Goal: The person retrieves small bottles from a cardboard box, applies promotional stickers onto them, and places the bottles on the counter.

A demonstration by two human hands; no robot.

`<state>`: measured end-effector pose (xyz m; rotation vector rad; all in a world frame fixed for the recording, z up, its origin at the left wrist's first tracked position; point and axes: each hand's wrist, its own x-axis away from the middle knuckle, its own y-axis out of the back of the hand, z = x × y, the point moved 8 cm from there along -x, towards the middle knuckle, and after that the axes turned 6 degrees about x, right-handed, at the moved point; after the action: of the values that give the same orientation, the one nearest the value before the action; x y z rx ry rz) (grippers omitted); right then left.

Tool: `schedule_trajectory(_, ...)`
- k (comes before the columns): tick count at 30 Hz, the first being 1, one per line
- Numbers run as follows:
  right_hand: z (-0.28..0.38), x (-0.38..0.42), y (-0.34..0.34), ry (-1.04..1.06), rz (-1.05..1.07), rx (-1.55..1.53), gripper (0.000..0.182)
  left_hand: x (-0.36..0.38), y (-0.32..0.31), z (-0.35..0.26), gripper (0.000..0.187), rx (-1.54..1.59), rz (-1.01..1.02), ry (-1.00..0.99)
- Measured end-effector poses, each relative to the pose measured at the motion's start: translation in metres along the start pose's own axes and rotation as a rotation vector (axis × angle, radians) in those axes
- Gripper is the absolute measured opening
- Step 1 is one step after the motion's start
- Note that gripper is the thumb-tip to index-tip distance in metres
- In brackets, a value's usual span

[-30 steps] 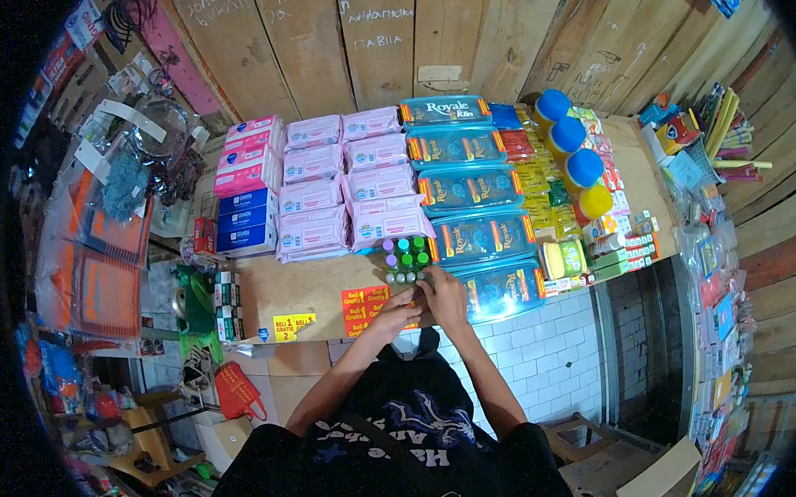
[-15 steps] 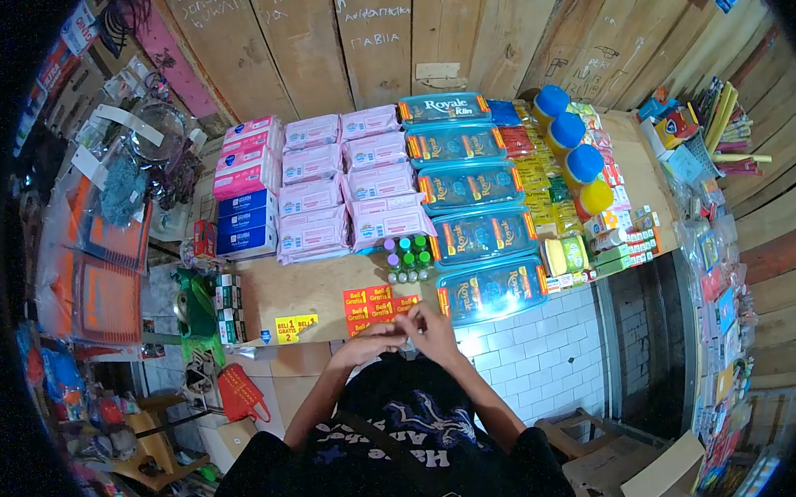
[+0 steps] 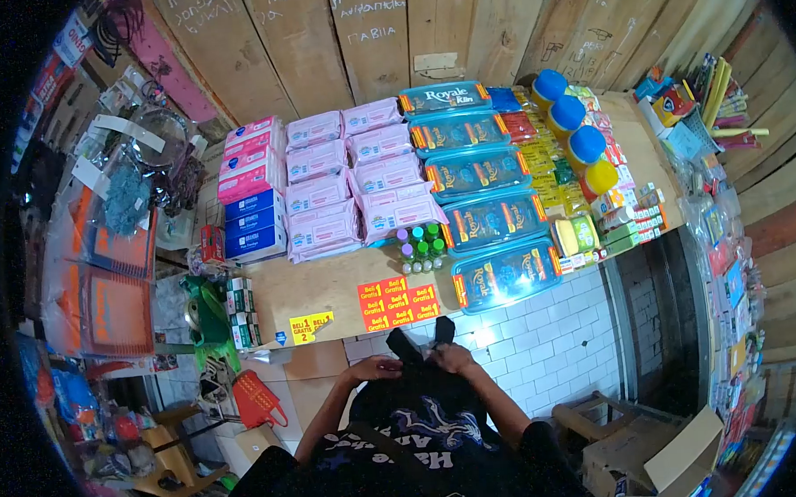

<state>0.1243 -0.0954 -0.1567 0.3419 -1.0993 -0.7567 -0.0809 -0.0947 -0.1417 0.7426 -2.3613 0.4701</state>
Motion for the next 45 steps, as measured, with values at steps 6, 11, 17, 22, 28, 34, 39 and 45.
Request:
schedule_trajectory(6, -0.111, 0.002, -0.078, -0.379, -0.135, -0.335, 0.067, -0.009, 0.002, 0.060, 0.056, -0.266, 0.184, 0.080)
schedule_trajectory(11, -0.158, 0.023, -0.111, -0.560, -0.201, -0.417, 0.066, -0.016, 0.000, 0.075, 0.051, -0.373, 0.218, 0.286)
schedule_trajectory(17, -0.182, 0.027, -0.137, -0.448, -0.154, -0.384, 0.064, -0.037, -0.021, 0.082, 0.040, 0.149, 0.235, 0.130)
schedule_trajectory(22, -0.183, 0.071, -0.123, -0.480, -0.211, -0.503, 0.063, -0.078, -0.042, 0.101, 0.038, 0.002, 0.373, 0.308)
schedule_trajectory(28, -0.261, 0.132, -0.180, -0.588, -0.418, -0.601, 0.057, -0.116, -0.099, 0.055, 0.044, -0.396, 0.382, 0.441)
schedule_trajectory(34, -0.321, 0.221, -0.258, -0.852, -0.465, -0.715, 0.051, -0.159, -0.146, -0.004, 0.033, -0.194, 0.336, 0.542)
schedule_trajectory(39, -0.321, 0.265, -0.295, -0.965, -0.372, -0.859, 0.050, -0.200, -0.192, -0.029, 0.027, -0.160, 0.417, 0.586)
schedule_trajectory(45, -0.303, 0.255, -0.329, -1.009, -0.508, -1.216, 0.048, -0.250, -0.256, -0.070, 0.029, -0.211, 0.567, 0.702)
